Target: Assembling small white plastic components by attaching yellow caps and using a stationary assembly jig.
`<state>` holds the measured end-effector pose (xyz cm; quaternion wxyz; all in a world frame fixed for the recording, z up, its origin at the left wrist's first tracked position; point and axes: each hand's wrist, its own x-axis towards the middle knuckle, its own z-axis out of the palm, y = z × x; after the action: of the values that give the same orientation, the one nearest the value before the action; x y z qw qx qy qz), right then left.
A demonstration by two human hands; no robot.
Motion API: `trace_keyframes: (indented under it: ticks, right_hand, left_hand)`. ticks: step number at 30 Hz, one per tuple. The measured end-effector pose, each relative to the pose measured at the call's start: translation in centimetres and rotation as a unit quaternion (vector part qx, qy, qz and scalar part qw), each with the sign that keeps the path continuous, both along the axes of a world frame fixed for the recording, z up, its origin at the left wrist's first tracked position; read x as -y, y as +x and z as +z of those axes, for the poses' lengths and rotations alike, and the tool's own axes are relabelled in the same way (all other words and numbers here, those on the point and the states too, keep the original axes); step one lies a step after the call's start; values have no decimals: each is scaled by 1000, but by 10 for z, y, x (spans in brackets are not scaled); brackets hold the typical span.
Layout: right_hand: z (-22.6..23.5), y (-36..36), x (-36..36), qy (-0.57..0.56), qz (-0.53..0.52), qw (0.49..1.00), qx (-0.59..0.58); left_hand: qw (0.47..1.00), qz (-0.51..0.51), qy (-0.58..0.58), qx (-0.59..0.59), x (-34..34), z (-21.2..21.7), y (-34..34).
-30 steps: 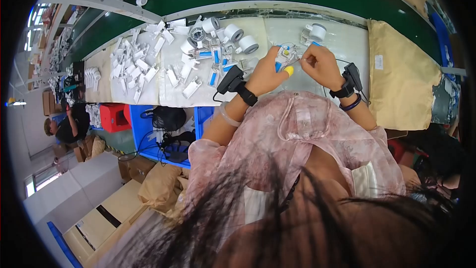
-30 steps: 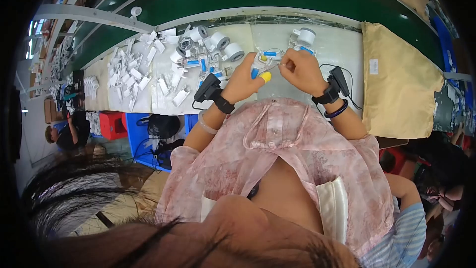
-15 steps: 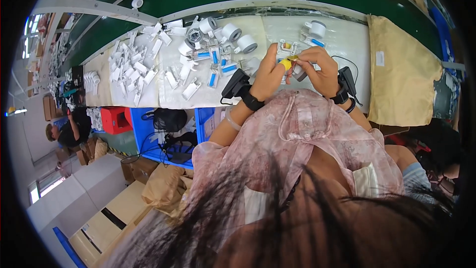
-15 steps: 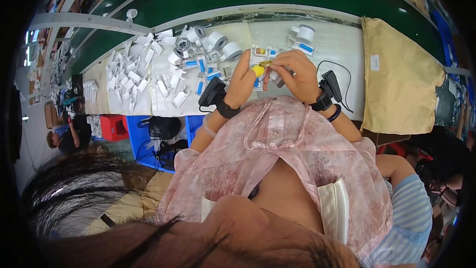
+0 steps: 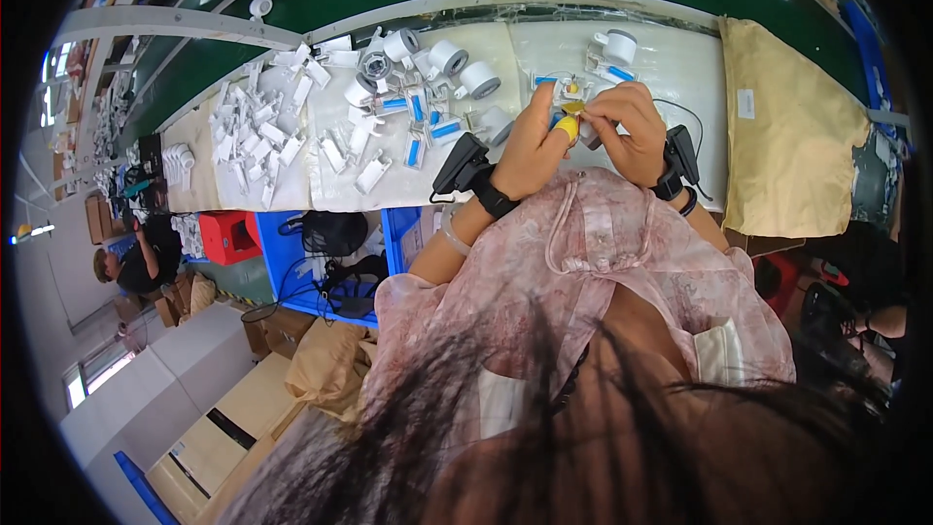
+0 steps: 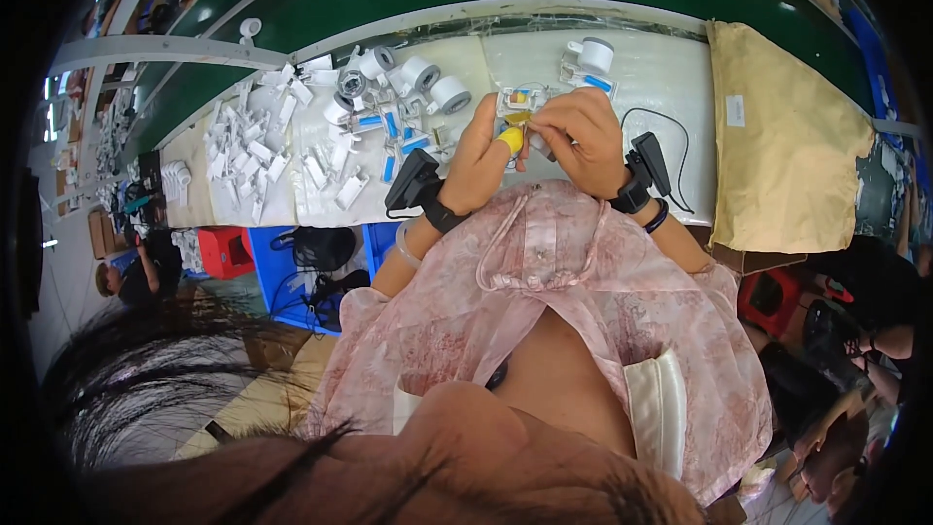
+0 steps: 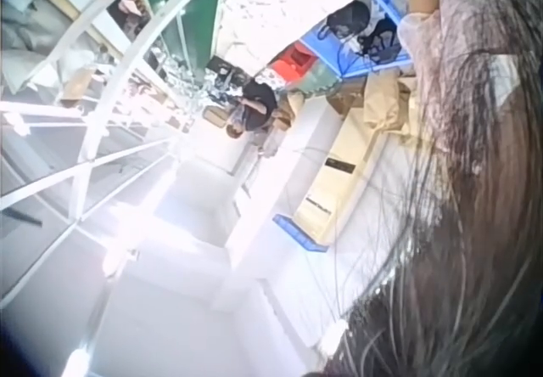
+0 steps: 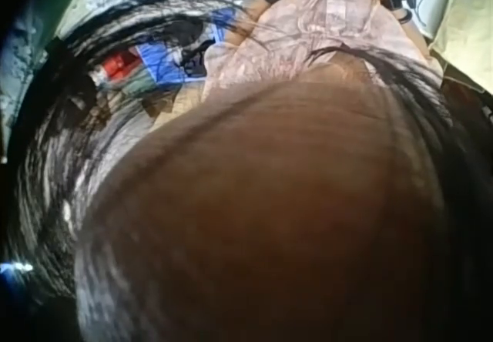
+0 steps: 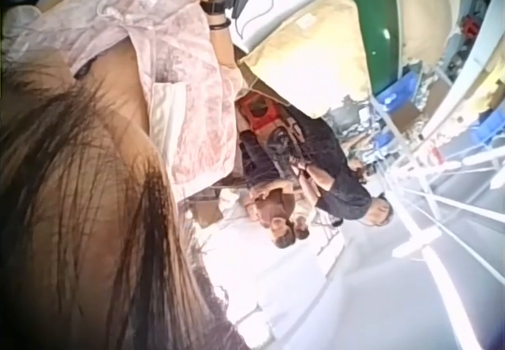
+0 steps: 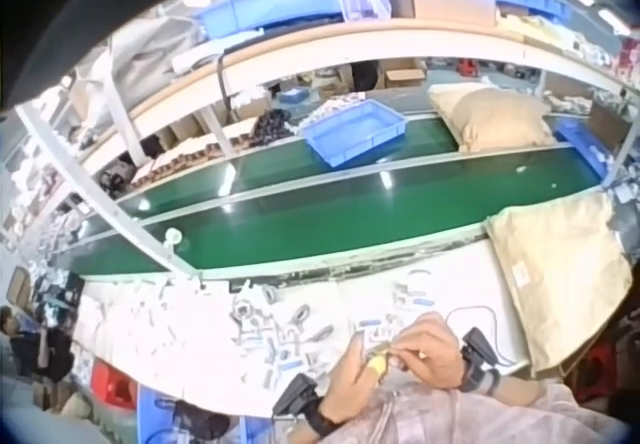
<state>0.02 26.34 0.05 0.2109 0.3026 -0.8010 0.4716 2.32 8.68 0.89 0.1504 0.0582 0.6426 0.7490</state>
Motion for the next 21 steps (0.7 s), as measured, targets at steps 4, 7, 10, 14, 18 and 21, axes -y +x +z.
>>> trace_keyframes:
  ticks: [4,7,10,14,18,21]
  right_hand:
    - [0,0,0,0,2,1000,2]
    - [-1,-1,2,-2,0,1000,3]
    - [-3,-1,2,1,-1,1000,1]
    - [-5,-1,2,0,-7,1000,2]
    - [-2,0,1,10,-4,1000,0]
    - [0,0,2,9,-4,1000,-2]
  left_hand:
    - [999,-3,-22,-39,1,-7,-2]
    - [998,5,-38,-52,2,-6,-1]
    - [998,9,-46,-51,1,-7,0]
    - [998,13,-40,-51,-1,-10,0]
    - [1000,7,-26,-14,2,-14,2]
    - [996,13,-21,-87,1,-15,0]
